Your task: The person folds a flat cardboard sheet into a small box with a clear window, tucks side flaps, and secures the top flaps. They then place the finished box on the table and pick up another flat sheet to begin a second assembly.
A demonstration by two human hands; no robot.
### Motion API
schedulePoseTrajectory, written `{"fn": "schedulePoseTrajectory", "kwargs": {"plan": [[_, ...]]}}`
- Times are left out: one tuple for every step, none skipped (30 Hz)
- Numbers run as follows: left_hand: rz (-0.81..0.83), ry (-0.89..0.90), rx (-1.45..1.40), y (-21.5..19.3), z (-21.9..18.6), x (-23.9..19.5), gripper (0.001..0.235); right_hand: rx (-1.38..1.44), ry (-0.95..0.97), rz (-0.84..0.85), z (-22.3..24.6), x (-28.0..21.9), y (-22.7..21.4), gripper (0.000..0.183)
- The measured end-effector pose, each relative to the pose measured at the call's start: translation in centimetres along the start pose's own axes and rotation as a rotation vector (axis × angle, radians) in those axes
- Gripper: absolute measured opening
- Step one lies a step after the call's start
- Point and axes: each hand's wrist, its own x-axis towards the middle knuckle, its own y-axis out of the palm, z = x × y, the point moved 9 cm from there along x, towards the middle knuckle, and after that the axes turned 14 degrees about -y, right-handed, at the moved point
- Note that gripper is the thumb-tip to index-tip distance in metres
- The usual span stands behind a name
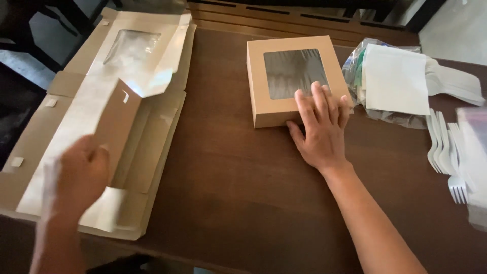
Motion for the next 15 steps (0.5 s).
{"fn": "schedulePoseTrajectory", "kwargs": {"plan": [[0.000,-0.003,0.003,-0.5,0.4,0.4,0.033,0.005,0.000,0.000,0.0,-0.1,0.3,0.063],[-0.032,0.017,0.014,-1.2,0.3,0.7,0.033,0.021,0.013,-0.004,-0.1,-0.3,0.4,0.066],[-0.063,0.037,0.024,-2.0,0.3,1.1,0.032,0.038,0.026,-0.009,-0.3,-0.6,0.5,0.069],[-0.067,0.038,0.021,-2.8,0.1,0.9,0.032,0.036,0.025,-0.013,-0.3,-0.6,0.5,0.069],[-0.096,0.048,-0.001,-4.0,-0.2,0.7,0.029,0.014,0.037,-0.018,-0.4,-0.7,0.4,0.067],[-0.120,0.055,-0.020,-5.0,-0.3,0.4,0.028,-0.003,0.049,-0.019,-0.4,-0.9,0.3,0.065],[-0.121,0.053,-0.019,-5.5,-0.6,0.1,0.028,-0.001,0.049,-0.019,0.1,-0.9,0.3,0.065],[-0.095,0.069,-0.087,-6.0,-1.1,-0.2,0.033,-0.026,0.023,-0.101,0.7,-0.9,-0.5,0.060],[-0.069,0.086,-0.156,-6.4,-1.5,-0.4,0.057,-0.050,-0.003,-0.183,1.4,-1.0,-1.3,0.059],[-0.073,0.085,-0.156,-6.3,-1.6,-0.9,0.057,-0.048,-0.004,-0.186,3.0,-0.8,-2.6,0.059],[0.031,0.044,-0.262,-5.4,-1.4,-1.3,0.064,0.132,0.004,-0.182,4.5,-0.5,-3.4,0.059],[0.138,0.008,-0.371,-4.4,-1.3,-1.7,0.071,0.309,0.011,-0.176,5.9,-0.3,-4.2,0.059],[0.136,0.009,-0.372,-5.3,-2.9,-3.0,0.071,0.308,0.010,-0.178,7.8,0.0,-5.4,0.059],[0.123,-0.028,-0.283,-5.8,-4.0,-4.4,0.075,0.665,0.093,-0.104,9.4,0.0,-5.1,0.057],[0.109,-0.065,-0.194,-6.4,-5.2,-5.8,0.078,1.021,0.175,-0.021,11.6,-0.2,-4.8,0.056]]}}
